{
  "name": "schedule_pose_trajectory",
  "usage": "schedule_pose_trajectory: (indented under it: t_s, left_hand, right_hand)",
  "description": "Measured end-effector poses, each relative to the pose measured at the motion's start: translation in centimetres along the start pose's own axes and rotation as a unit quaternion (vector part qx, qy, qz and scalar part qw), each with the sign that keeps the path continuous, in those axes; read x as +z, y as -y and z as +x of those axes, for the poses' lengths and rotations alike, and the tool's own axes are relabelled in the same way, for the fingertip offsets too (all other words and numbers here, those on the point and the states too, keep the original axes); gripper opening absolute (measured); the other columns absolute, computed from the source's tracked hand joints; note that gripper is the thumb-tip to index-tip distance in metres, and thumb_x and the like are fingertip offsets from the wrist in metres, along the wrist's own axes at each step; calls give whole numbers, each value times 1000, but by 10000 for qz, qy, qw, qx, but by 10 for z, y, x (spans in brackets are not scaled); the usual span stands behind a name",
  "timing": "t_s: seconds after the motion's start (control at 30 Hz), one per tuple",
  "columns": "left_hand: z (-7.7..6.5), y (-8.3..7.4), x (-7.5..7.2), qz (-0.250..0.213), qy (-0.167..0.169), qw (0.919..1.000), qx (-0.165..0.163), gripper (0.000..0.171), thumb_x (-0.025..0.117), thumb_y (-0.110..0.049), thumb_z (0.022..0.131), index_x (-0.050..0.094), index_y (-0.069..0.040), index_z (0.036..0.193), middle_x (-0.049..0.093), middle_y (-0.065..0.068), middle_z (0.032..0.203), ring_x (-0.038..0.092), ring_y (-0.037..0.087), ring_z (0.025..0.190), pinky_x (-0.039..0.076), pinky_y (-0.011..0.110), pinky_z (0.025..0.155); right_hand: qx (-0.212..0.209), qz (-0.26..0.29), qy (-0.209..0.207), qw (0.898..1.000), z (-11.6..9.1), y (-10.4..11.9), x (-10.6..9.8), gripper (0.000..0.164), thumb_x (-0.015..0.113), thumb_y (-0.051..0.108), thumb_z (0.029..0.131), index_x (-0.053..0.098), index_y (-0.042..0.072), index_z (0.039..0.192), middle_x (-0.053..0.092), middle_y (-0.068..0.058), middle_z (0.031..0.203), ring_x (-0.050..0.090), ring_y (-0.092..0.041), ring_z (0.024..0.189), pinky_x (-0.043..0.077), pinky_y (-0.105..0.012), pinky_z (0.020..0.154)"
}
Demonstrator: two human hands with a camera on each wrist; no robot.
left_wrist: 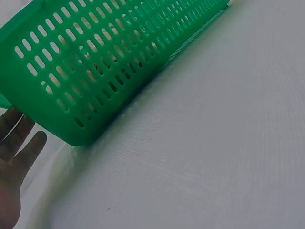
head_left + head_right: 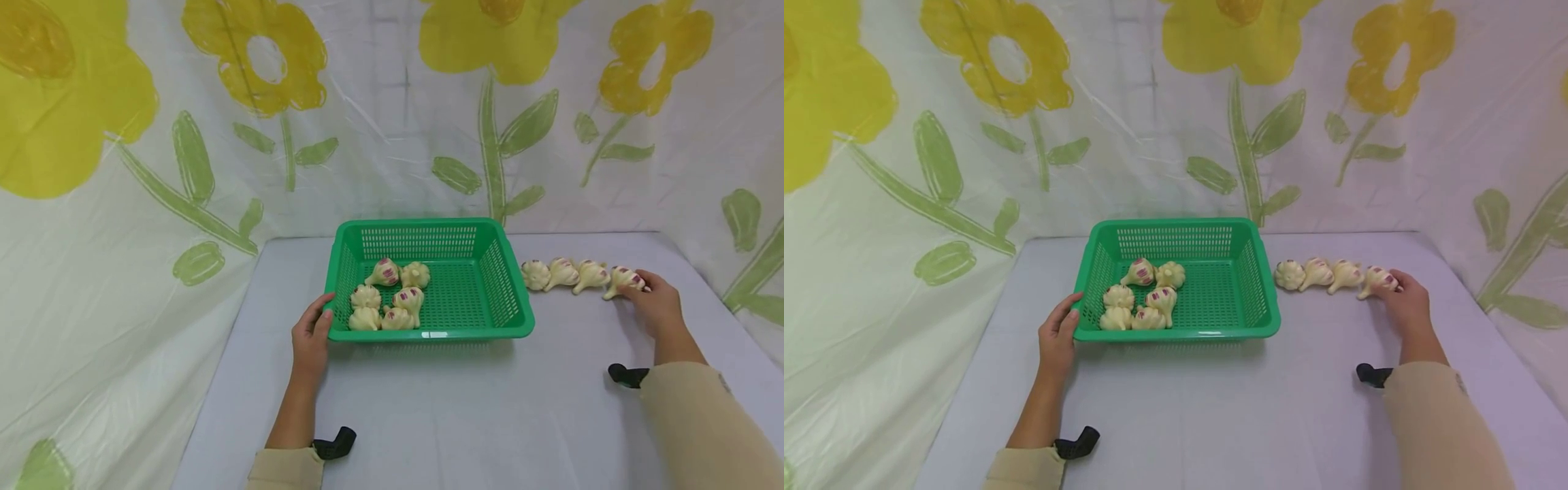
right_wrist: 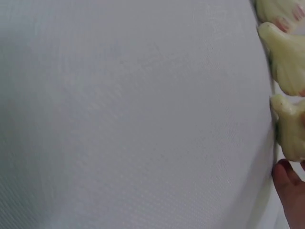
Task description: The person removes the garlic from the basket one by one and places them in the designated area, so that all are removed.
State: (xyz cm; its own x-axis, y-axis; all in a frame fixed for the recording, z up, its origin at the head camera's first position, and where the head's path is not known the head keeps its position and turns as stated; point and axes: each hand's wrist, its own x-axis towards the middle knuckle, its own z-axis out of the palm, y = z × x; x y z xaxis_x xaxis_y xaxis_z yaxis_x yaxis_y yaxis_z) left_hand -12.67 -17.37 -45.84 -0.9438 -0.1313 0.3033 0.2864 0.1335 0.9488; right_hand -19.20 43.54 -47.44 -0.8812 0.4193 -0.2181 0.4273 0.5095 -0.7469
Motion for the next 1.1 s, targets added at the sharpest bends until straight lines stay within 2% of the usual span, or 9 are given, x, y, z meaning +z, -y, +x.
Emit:
schedule_pose_trajectory:
  t_s: [0.1,0.33,0.43,0.63,0.83,1.07,1.1]
  left_hand:
    - [0,2,0,26,-29,10000,42,35,46,-4,100,56,8,132,55,27,137,53,2,119,43,11,94]
    - [4,33,-1,-109,-134,9998,34,34,47,-7,102,58,0,133,56,18,138,52,5,122,42,12,96]
    - [4,38,-2,-110,-131,9998,118,34,48,-9,102,59,-3,134,58,16,137,54,7,121,43,13,95]
    - [5,40,-2,-146,-97,9997,193,33,49,-11,102,60,-5,133,59,15,135,55,9,119,44,14,94]
    - [5,40,-1,-116,-90,9998,121,34,49,-12,102,60,-7,134,58,11,135,54,11,118,43,14,93]
    - [5,37,-2,-157,-71,9998,-21,34,48,-11,102,59,-5,134,57,12,138,53,10,122,42,13,96]
    - [4,32,-2,-143,-64,9999,-51,34,48,-10,102,59,-3,134,58,15,137,53,11,121,42,12,95]
  right_hand:
    - [-89,-68,30,9999,0,2,0,78,55,39,97,20,1,155,21,-25,160,27,-43,143,30,-50,117]
    - [-298,-448,87,9985,4,4,0,74,52,35,98,19,0,155,27,-33,154,33,-47,136,35,-56,110]
    - [-319,-520,140,9980,5,3,-1,74,51,35,99,17,1,155,26,-36,152,32,-50,136,33,-60,110]
    - [-221,-574,284,9977,3,5,-2,77,51,34,99,10,2,156,19,-39,153,25,-55,139,29,-63,111]
    - [-91,-458,366,9982,2,4,-2,82,53,36,99,4,5,156,8,-34,158,16,-55,143,24,-64,113]
    - [-273,-564,280,9976,2,5,-1,85,57,37,97,6,1,156,11,-35,157,17,-56,142,24,-65,113]
    - [-283,-563,272,9976,2,5,-1,85,57,37,97,7,1,156,12,-35,157,18,-55,142,24,-64,113]
